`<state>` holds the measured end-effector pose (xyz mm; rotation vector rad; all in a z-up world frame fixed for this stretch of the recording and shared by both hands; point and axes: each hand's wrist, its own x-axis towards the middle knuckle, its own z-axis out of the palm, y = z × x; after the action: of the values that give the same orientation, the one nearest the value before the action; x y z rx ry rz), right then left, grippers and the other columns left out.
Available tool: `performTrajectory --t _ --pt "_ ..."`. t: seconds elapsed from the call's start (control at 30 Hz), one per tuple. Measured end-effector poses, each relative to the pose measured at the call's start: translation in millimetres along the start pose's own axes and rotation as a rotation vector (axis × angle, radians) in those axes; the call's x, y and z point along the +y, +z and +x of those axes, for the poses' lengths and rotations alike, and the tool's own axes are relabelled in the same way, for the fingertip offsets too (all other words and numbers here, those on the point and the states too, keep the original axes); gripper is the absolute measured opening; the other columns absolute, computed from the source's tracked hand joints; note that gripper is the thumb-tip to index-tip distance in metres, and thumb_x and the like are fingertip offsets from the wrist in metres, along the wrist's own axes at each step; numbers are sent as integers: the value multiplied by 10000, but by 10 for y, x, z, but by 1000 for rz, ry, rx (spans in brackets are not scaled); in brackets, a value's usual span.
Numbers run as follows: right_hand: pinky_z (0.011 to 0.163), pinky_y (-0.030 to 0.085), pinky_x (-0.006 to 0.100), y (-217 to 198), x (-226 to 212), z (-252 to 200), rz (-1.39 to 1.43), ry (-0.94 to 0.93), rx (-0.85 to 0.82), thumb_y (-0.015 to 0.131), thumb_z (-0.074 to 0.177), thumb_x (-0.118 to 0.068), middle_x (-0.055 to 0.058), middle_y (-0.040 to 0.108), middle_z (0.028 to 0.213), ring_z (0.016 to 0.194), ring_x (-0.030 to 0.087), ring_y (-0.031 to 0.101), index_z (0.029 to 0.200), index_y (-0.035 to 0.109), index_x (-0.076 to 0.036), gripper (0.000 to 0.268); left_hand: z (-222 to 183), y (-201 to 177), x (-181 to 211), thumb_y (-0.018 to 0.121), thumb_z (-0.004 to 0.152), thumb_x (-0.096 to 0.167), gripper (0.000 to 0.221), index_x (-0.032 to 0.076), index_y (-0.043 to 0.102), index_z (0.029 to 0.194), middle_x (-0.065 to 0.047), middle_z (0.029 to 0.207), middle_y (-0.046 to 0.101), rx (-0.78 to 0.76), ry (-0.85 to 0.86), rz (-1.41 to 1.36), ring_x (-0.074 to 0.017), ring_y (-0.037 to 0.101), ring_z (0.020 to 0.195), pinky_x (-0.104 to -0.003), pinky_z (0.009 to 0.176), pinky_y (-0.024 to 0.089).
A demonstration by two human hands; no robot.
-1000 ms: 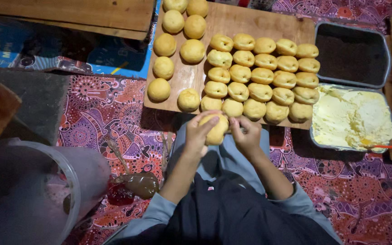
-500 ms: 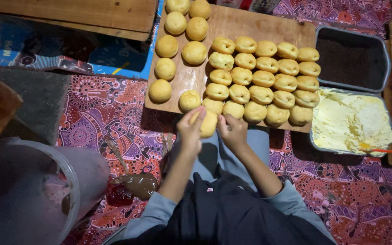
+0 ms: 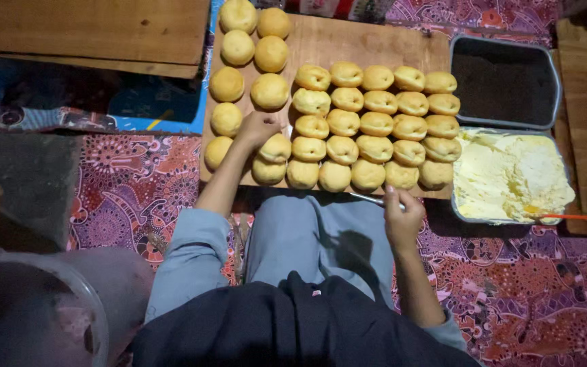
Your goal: The person pokes holes into small round pastries using a metal tool, then fills them with a brown paste from a piping bag. The pastries are arranged on a wooden board.
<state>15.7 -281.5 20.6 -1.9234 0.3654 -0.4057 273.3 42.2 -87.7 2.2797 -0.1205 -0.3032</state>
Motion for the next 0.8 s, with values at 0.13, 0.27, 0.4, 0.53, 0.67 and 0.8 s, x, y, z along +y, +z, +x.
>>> performTrajectory --t 0.13,0.27,0.4,0.53,0.67,0.8 --pt "525 355 247 -245 185 -31 -8 61 36 640 1032 -190 -38 537 676 602 39 452 762 639 -10 324 -62 -199 172 688 910 482 376 132 807 973 -103 969 794 -209 44 -45 -202 750 867 -357 821 565" --pt "484 306 252 -360 312 -82 8 183 52 630 1035 -190 -38 498 629 547 40 422 732 621 -22 346 -313 -424 220 824 771 488 539 173 743 1200 -212 1127 669 -316 184 174 -328 654 1041 -411 922 521" --pt "465 267 257 -364 371 -106 52 300 44 621 1043 -200 -50 464 603 516 37 391 709 579 -40 372 -537 -491 213 847 728 451 611 182 704 1257 -151 1267 664 -259 273 125 -334 607 1217 -432 1036 486" --pt "474 291 251 -311 376 -84 -2 191 -5 616 1045 -199 -53 472 600 530 33 400 706 577 -52 372 -571 -461 181 881 691 415 668 86 643 1223 -171 1231 650 -208 308 -53 -332 614 1170 -416 989 493" --pt "473 306 251 -269 353 -55 -7 196 -18 616 1040 -201 -51 469 603 531 34 405 707 579 -56 365 -267 -445 65 638 899 438 540 86 612 1309 -204 1208 647 -237 -115 -376 -487 571 989 -488 781 445" --pt "459 302 256 -254 310 -63 -9 238 -24 607 1034 -202 -51 470 587 513 38 405 712 590 -57 354 301 -365 59 649 1153 428 373 64 673 1229 -152 1186 701 384 124 71 -298 636 1081 -432 972 516"
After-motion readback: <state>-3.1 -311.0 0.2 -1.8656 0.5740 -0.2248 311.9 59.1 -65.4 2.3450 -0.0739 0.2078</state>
